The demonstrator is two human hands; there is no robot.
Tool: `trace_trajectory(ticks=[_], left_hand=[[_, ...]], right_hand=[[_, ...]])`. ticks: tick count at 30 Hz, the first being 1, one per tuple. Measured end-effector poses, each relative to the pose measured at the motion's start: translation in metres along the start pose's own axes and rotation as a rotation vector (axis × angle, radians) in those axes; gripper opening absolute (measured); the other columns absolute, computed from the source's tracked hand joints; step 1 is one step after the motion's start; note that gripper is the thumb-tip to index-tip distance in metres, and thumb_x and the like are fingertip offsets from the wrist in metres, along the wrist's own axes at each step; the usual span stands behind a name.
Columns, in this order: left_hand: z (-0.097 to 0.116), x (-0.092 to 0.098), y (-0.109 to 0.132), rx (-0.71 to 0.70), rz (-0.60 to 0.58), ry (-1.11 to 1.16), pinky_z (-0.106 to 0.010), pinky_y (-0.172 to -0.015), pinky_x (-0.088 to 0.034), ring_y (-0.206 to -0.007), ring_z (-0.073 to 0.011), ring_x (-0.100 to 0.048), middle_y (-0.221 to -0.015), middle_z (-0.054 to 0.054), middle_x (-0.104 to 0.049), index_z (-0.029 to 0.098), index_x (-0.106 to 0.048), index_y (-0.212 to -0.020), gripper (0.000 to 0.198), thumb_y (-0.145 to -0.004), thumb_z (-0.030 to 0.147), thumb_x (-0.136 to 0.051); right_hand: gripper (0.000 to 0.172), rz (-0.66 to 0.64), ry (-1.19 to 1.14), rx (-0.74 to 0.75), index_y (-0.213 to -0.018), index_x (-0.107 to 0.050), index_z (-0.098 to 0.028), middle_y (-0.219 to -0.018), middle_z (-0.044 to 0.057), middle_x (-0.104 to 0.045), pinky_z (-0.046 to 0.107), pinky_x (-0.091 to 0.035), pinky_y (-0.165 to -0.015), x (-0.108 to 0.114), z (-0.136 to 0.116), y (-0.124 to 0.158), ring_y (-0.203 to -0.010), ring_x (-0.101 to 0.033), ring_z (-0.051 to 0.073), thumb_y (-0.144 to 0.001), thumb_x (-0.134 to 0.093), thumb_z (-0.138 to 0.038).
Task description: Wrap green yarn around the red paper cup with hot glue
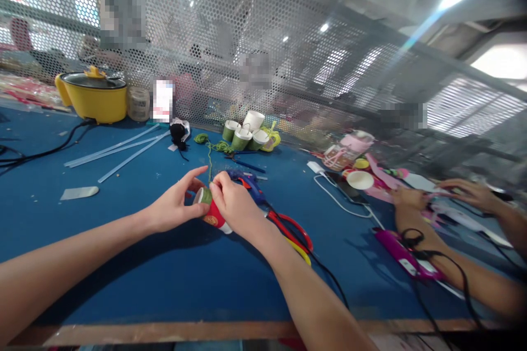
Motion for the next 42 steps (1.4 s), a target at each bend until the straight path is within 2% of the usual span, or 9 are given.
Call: trace_trajectory(ticks=[9, 14, 20, 26, 29, 33, 37, 39, 42], left_hand=[[-0.003, -0.003, 0.000, 0.054, 0.004, 0.127, -0.037, -0.077, -0.047, -0.085, -0.0190, -0.055, -0.104, -0.007, -0.051, 0.018, -0.028, -0.132, 0.073, -0.067, 0.028, -0.060], [-0.007, -0.004, -0.002, 0.077, 0.015, 0.182, -0.035, -0.075, -0.047, -0.085, -0.0185, -0.054, -0.101, -0.005, -0.050, 0.019, -0.030, -0.130, 0.073, -0.064, 0.025, -0.061], [-0.009, -0.005, -0.002, 0.005, 0.011, 0.163, -0.037, -0.079, -0.044, -0.086, -0.0184, -0.051, -0.102, -0.006, -0.049, 0.018, -0.025, -0.135, 0.080, -0.063, 0.022, -0.061], [-0.008, -0.008, 0.002, -0.063, 0.012, 0.110, -0.040, -0.086, -0.043, -0.096, -0.0217, -0.051, -0.109, -0.009, -0.045, 0.019, -0.019, -0.138, 0.083, -0.067, 0.022, -0.062], [-0.003, -0.010, 0.005, -0.129, 0.008, 0.031, -0.041, -0.089, -0.043, -0.100, -0.0223, -0.050, -0.108, -0.008, -0.044, 0.021, -0.018, -0.139, 0.080, -0.070, 0.020, -0.059], [0.008, -0.013, 0.011, -0.275, -0.008, -0.134, -0.044, -0.095, -0.040, -0.105, -0.0237, -0.047, -0.111, -0.009, -0.044, 0.022, -0.018, -0.140, 0.080, -0.071, 0.014, -0.056], [0.010, -0.015, 0.013, -0.323, -0.029, -0.239, -0.046, -0.097, -0.040, -0.107, -0.0249, -0.047, -0.114, -0.009, -0.043, 0.024, -0.020, -0.141, 0.080, -0.070, 0.010, -0.056], [0.009, -0.015, 0.012, -0.301, -0.029, -0.238, -0.046, -0.097, -0.041, -0.107, -0.0254, -0.047, -0.112, -0.009, -0.044, 0.023, -0.022, -0.140, 0.078, -0.070, 0.010, -0.056], [0.005, -0.014, 0.009, -0.249, -0.036, -0.205, -0.045, -0.095, -0.043, -0.105, -0.0250, -0.049, -0.110, -0.009, -0.045, 0.022, -0.024, -0.140, 0.075, -0.072, 0.012, -0.055]], right_hand=[[0.010, -0.002, 0.135, 0.026, -0.085, -0.043, -0.020, -0.074, 0.006, -0.063, 0.027, -0.035, -0.057, -0.003, -0.005, 0.000, -0.065, -0.059, 0.018, -0.091, -0.035, -0.021], [0.009, 0.013, 0.115, 0.029, -0.085, -0.044, -0.019, -0.073, 0.005, -0.061, 0.027, -0.036, -0.059, -0.005, -0.004, -0.001, -0.065, -0.058, 0.018, -0.090, -0.037, -0.019], [0.007, 0.099, -0.257, 0.049, -0.077, -0.047, -0.019, -0.075, 0.002, -0.056, 0.027, -0.041, -0.067, 0.007, -0.002, -0.001, -0.071, -0.053, 0.014, -0.084, -0.046, -0.018], [0.009, 0.072, -0.757, -0.213, -0.074, -0.050, -0.017, -0.068, -0.001, -0.058, 0.021, -0.038, -0.051, 0.013, 0.018, -0.017, -0.054, -0.046, 0.008, -0.080, -0.052, -0.023], [0.009, 0.051, -0.848, -0.297, -0.074, -0.049, -0.016, -0.068, -0.001, -0.059, 0.018, -0.036, -0.044, 0.017, 0.019, -0.036, -0.047, -0.043, 0.005, -0.082, -0.051, -0.019], [0.014, -0.024, -0.558, -0.263, -0.077, -0.051, -0.016, -0.082, 0.002, -0.066, 0.015, -0.041, -0.047, 0.020, 0.011, -0.067, -0.050, -0.050, 0.003, -0.088, -0.042, -0.016], [0.013, -0.164, -0.324, -0.228, -0.068, -0.060, -0.015, -0.071, 0.002, -0.069, 0.017, -0.043, -0.046, 0.012, 0.015, -0.086, -0.050, -0.057, 0.007, -0.080, -0.058, -0.019], [0.013, -0.149, -0.199, -0.254, -0.069, -0.063, -0.014, -0.069, 0.004, -0.069, 0.019, -0.043, -0.048, 0.017, 0.029, -0.087, -0.050, -0.059, 0.010, -0.080, -0.057, -0.019], [0.020, -0.051, 0.007, -0.334, -0.082, -0.065, -0.014, -0.084, 0.009, -0.071, 0.022, -0.045, -0.059, 0.037, 0.057, -0.075, -0.064, -0.065, 0.014, -0.086, -0.047, -0.020]])
Point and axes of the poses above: each hand's wrist, its own y-axis away from the middle knuckle, its own x-axis out of the back of the hand, z = x × y, the point moved 6 cm from there along -y, towards the middle knuckle
